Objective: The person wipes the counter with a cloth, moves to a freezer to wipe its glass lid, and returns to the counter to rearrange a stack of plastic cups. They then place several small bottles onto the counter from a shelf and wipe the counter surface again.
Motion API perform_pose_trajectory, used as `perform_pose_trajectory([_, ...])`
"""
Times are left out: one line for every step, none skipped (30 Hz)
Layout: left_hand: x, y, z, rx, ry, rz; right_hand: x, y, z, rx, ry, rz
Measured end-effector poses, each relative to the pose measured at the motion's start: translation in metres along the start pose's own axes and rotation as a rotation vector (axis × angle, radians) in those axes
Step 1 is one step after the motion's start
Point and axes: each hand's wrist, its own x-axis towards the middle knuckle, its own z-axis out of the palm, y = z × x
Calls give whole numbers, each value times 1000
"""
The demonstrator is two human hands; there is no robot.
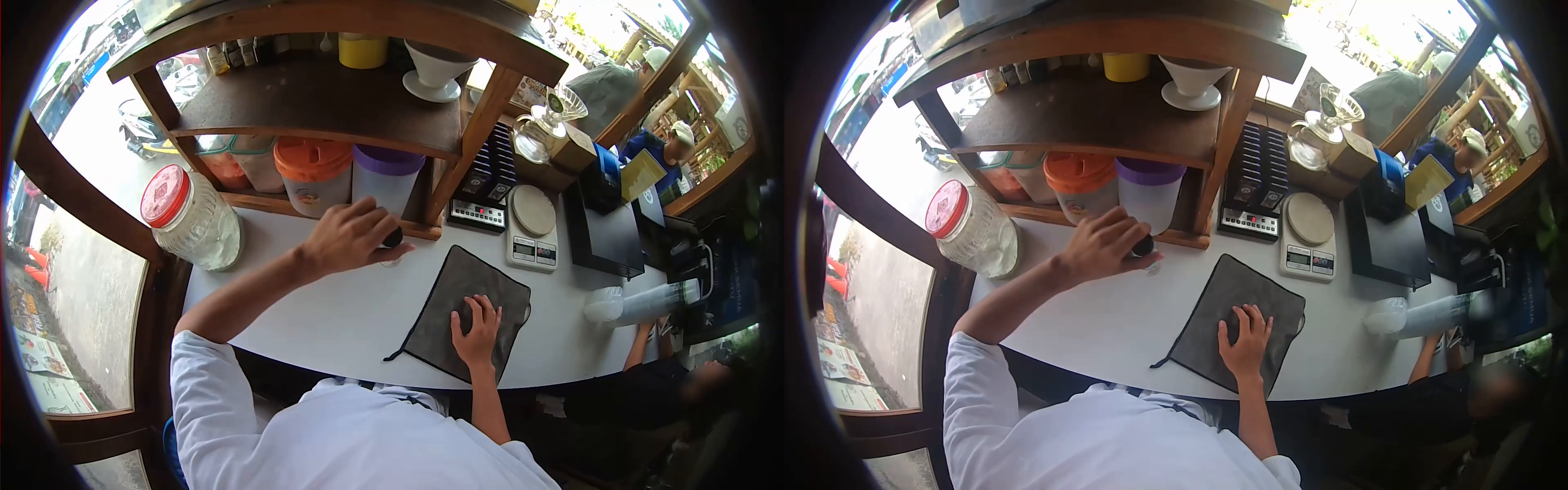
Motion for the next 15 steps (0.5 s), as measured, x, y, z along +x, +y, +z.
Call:
perform_pose_trajectory([-4,6,24,-37,-14,-12,-2,2,-1,10,0,13])
perform_pose_trajectory([-5,12,46,-54,17,-20,-3,4,-4,0,8,28])
perform_pose_trajectory([-6,20,67,-76,45,-28,-5,5,-7,-11,12,46])
perform_pose_trajectory([-7,24,83,-99,77,-27,-8,7,-9,-24,26,68])
perform_pose_trajectory([-9,28,95,-109,63,-34,-14,10,-12,-38,29,95])
perform_pose_trajectory([-7,32,104,-116,57,-37,-17,14,-13,-54,42,118])
perform_pose_trajectory([-3,36,112,-124,52,-39,-20,19,-16,-71,55,141])
perform_pose_trajectory([0,39,119,-111,48,-43,-21,24,-19,-74,57,154])
perform_pose_trajectory([2,40,123,-99,42,-44,-22,26,-21,-74,59,169])
perform_pose_trajectory([3,40,128,-89,29,-45,-25,28,-23,-73,58,190])
perform_pose_trajectory([6,39,133,-86,26,-40,-26,29,-23,-74,69,191])
perform_pose_trajectory([7,38,138,-85,19,-36,-25,29,-24,-74,77,194])
perform_pose_trajectory([6,39,142,-84,10,-36,-27,28,-24,-75,79,196])
perform_pose_trajectory([4,41,146,-94,-4,-46,-29,26,-25,-81,78,207])
perform_pose_trajectory([4,39,149,-96,-12,-56,-28,24,-25,-85,80,210])
